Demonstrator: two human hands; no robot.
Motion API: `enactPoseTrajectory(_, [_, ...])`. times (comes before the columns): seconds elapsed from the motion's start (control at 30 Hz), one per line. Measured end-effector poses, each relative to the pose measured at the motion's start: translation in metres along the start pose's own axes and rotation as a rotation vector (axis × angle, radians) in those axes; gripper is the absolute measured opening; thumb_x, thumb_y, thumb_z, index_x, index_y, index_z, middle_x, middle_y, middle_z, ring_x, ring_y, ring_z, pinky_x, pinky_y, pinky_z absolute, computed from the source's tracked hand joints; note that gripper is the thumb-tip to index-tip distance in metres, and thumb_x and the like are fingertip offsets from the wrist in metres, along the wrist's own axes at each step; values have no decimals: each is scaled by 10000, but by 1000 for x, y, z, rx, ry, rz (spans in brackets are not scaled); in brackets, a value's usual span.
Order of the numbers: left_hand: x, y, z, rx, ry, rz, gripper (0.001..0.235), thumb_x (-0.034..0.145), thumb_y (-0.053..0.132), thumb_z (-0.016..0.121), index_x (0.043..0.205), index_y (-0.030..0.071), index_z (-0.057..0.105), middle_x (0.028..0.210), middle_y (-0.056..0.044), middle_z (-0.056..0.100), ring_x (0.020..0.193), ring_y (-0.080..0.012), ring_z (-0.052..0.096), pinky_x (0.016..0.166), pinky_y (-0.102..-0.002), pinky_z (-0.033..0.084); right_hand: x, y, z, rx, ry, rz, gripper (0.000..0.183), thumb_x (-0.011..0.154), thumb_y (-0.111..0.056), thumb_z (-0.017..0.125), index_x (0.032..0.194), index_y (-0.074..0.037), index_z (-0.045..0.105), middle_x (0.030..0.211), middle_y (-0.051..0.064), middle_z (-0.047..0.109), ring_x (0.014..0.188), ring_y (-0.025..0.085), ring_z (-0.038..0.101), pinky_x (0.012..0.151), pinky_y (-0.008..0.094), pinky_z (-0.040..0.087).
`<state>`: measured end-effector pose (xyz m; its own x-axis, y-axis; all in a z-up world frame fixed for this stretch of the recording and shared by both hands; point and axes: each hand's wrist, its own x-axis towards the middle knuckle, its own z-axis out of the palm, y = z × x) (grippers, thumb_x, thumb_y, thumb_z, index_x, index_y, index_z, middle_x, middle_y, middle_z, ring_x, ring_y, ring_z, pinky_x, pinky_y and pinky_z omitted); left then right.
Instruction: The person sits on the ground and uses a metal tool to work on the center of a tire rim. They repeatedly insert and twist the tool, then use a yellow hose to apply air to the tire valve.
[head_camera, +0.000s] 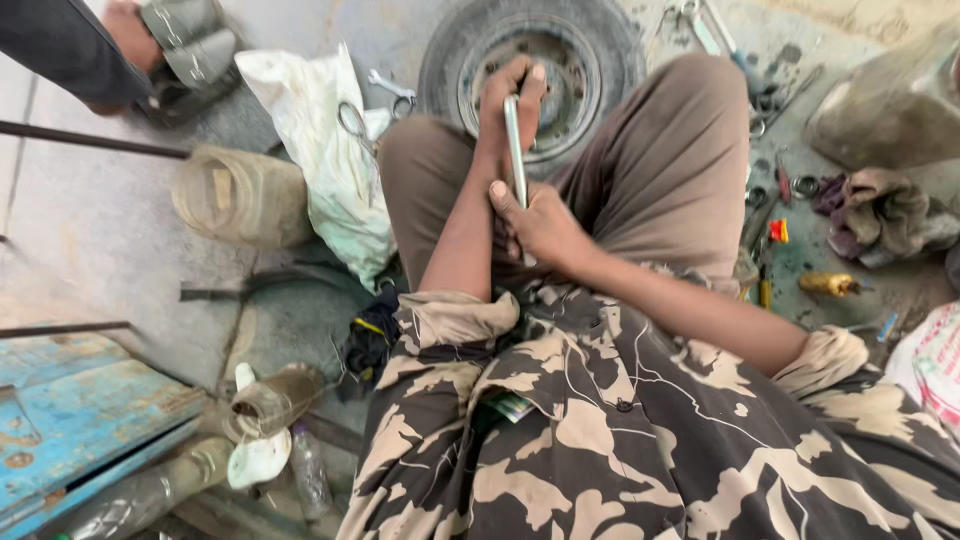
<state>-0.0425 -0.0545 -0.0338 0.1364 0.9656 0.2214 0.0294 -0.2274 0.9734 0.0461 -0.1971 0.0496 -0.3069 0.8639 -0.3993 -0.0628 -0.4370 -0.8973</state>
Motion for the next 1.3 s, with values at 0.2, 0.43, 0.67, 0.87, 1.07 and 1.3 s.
enactPoseTrajectory(0.2, [7,16,-1,104,-47,153,347,1048,332,623,880,43,530,734,-25,458,692,-116,431,619,-348,405,-19,-43,-70,-393,-78,57,236,1040,-341,610,1103,-129,527,705,-4,495,523,119,460,450,311,392])
enactPoseTrajectory(0.43, [8,50,19,55,-31,2,362,1099,298,583,881,30,474,737,-93,397,695,-155,387,622,-371,393,-33,-81,-70,-814,191,57,269,1010,-272,645,1195,-80,612,761,116,638,638,176,600,636,395,498])
enactPoseTrajectory(0.67, [15,49,-8,10,-30,117,295,1095,301,622,996,25,583,835,-68,564,760,-152,552,664,-368,457,-39,-89,-83,-737,99,-60,370,968,-241,649,1293,-70,605,882,79,718,753,159,686,687,343,551])
enactPoseTrajectory(0.87, [6,45,-42,72,-187,-228,347,1059,366,634,977,31,598,828,-67,602,735,-137,605,685,-316,520,-68,-10,-225,-296,840,-173,183,1163,-177,635,1157,-3,690,934,3,677,788,64,609,709,219,509])
enactPoseTrajectory(1.07, [0,50,-33,261,-151,-127,341,1056,356,687,1034,20,637,900,-76,684,829,-153,653,772,-308,533,-131,131,-308,-589,1122,80,271,1061,-233,755,1054,32,702,901,68,728,791,114,632,726,313,531])
enactPoseTrajectory(1.3, [-21,79,-63,311,-246,-97,726,836,59,886,1432,-8,476,1365,-174,612,1269,-239,609,1063,-364,510,-129,204,-321,-648,1136,172,232,938,-199,806,1061,-14,739,927,158,758,811,237,726,775,373,564])
